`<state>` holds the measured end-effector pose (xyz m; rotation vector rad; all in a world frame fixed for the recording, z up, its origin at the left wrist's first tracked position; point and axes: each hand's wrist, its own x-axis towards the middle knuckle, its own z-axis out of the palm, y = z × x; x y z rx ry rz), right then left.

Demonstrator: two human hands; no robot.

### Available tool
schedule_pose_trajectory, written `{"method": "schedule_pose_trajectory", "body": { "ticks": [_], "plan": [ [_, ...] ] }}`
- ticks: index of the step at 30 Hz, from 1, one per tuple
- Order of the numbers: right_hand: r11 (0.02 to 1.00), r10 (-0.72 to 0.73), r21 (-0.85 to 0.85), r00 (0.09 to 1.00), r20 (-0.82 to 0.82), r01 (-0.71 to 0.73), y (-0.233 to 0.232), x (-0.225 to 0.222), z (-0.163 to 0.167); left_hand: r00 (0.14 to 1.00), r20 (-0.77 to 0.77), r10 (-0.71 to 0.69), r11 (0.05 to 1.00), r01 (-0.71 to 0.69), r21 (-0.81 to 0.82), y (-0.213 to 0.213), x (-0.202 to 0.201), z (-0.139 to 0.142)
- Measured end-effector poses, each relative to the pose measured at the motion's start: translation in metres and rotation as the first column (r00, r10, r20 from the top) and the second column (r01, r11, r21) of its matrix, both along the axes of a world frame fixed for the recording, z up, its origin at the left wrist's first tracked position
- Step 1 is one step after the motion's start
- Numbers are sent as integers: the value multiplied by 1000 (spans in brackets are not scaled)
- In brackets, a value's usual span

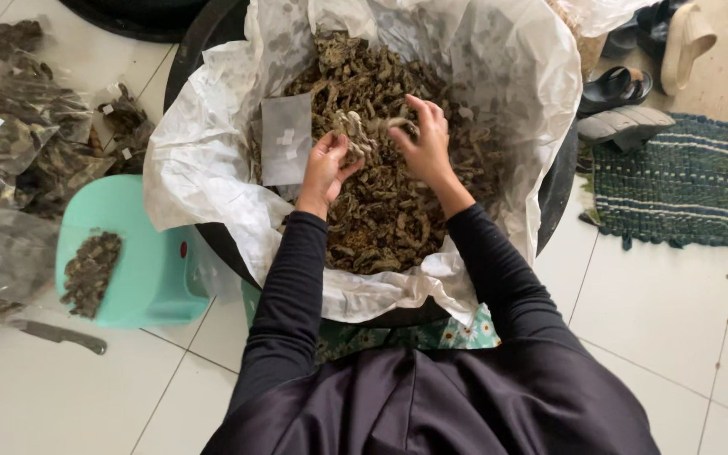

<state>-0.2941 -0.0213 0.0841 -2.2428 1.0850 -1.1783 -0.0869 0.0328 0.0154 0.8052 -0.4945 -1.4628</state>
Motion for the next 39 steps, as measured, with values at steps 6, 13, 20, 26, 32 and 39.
{"method": "schedule_pose_trajectory", "body": {
  "ticks": [6,13,20,26,32,39],
  "plan": [
    [897,44,412,960,275,-159,10,18,0,975,224,-18,1000,15,13,6,-27,16],
    [992,-75,106,995,59,68,23,22,15,912,375,166,977,-102,-186,2,-31,8],
    [917,282,-284,959,-30,-279,18,6,38,972,231,36,989,-68,135,4,-19,7],
    [659,322,596,888,330,-460,-9,-8,-10,968,106,-228,972,220,80,8,1,5],
    [992,-56,-118,984,-168,36,-31,-18,-19,996,71,-60,990,50,130,-3,0,-4],
    [576,208,716,917,340,-396,-3,13,-7,974,223,-45,983,4,181,-10,-13,-26]
  ]
}}
